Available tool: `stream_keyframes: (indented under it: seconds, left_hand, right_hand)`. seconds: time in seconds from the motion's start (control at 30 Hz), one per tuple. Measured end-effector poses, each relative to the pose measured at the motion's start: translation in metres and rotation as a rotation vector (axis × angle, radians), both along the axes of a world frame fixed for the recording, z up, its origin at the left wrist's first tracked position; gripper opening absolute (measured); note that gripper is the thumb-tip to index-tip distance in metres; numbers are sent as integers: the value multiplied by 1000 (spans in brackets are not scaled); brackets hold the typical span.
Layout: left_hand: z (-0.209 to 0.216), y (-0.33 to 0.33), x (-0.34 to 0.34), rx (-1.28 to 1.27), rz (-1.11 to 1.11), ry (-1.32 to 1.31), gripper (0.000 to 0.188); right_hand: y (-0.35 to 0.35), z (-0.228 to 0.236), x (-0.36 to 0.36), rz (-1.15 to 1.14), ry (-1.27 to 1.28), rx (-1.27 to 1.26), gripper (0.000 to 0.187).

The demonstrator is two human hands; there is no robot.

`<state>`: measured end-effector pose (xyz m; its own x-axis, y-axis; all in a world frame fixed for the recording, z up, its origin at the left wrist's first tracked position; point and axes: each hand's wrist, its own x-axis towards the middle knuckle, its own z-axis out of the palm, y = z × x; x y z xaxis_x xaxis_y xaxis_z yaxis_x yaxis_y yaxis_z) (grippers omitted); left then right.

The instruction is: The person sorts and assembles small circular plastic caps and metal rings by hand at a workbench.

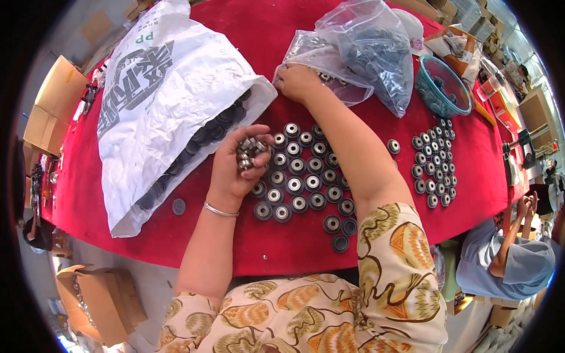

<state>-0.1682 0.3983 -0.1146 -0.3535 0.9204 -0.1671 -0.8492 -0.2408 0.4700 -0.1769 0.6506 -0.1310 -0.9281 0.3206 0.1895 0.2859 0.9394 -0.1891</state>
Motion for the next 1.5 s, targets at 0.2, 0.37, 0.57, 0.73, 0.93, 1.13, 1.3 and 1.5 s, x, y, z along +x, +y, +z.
stream_keyframes:
  seconds: [0.2, 0.37, 0.57, 0.73, 0.93, 1.13, 1.3, 1.5]
  left_hand:
    - [10, -2, 6, -59, -80, 309, 36]
    - [12, 0, 4, -70, -57, 365, 39]
    - [5, 4, -5, -93, 49, 219, 47]
    - [-3, -1, -12, 101, -5, -79, 37]
    - [-8, 1, -10, 19, 22, -138, 35]
    - [-7, 5, -6, -47, 13, -96, 52]
    - [-13, -2, -15, 98, 23, -156, 47]
    - [-16, -5, -22, 118, 202, -251, 38]
  right_hand:
    - [-1, -14, 12, -4, 61, 70, 30]
    - [7, -11, 23, 47, 88, 52, 31]
    - [27, -3, 33, 145, 80, 54, 32]
    - [40, -2, 29, 163, 73, -19, 31]
    - [33, 12, 48, -27, 283, -410, 45]
    - [-53, 72, 72, 200, 247, -1209, 36]
    - [-95, 77, 70, 353, 97, -1104, 34]
    - [-69, 49, 60, 249, 21, -297, 25]
